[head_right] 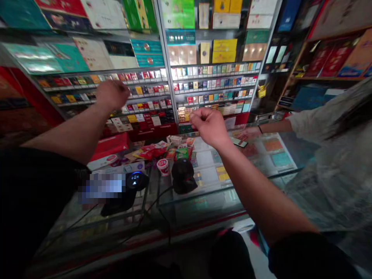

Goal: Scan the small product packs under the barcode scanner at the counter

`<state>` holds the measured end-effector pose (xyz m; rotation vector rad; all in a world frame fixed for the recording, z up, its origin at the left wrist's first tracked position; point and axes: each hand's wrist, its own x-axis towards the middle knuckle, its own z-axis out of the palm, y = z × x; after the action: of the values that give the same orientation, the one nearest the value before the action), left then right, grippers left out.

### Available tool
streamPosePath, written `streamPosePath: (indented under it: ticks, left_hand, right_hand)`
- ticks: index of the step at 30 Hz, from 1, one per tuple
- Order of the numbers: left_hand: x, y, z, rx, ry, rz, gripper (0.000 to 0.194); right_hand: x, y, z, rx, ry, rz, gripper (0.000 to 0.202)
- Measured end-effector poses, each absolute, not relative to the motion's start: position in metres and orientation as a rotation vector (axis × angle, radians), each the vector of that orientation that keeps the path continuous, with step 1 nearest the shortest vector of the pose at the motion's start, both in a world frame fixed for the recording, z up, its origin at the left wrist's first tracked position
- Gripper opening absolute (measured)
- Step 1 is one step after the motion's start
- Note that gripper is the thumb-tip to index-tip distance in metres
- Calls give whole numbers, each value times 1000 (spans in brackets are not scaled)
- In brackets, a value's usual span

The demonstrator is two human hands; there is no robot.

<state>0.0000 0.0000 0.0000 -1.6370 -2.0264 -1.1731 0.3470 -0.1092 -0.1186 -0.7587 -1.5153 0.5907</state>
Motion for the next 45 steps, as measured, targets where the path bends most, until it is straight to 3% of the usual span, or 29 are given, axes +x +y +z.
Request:
streamPosePath:
  ticks: [4, 8, 13, 23, 28, 38, 45]
  left_hand:
    - [26, -26, -13, -1867, -1734, -1163, 37]
    - [59, -86, -115, -2733, -1315, -358, 28]
    - [77, -125, -222, -2676, -1447, -70, 48]
    - [56, -106, -236, -2674, -1567, 33, 36]
    - [37, -105, -221, -2683, -1611, -340, 40]
    - [53, -113, -174, -2694, -1972, -1661, 61]
    - [86, -111, -167, -2835, -2002, -2089, 66]
  right_hand:
    - [352, -139, -132, -764, -1432, 567, 28]
    - [361, -193, -189, -898, -1329, 555, 24]
    - [367, -241, -260, -1113, -1257, 665, 22]
    - [384, -246, -281, -1231, -1252, 685, 25]
    - [381, -228, -271, -1208, -1244, 725, 25]
    - [346, -173, -225, -1102, -1391, 596, 21]
    - [329, -146, -217, -1012, -1412, 719, 23]
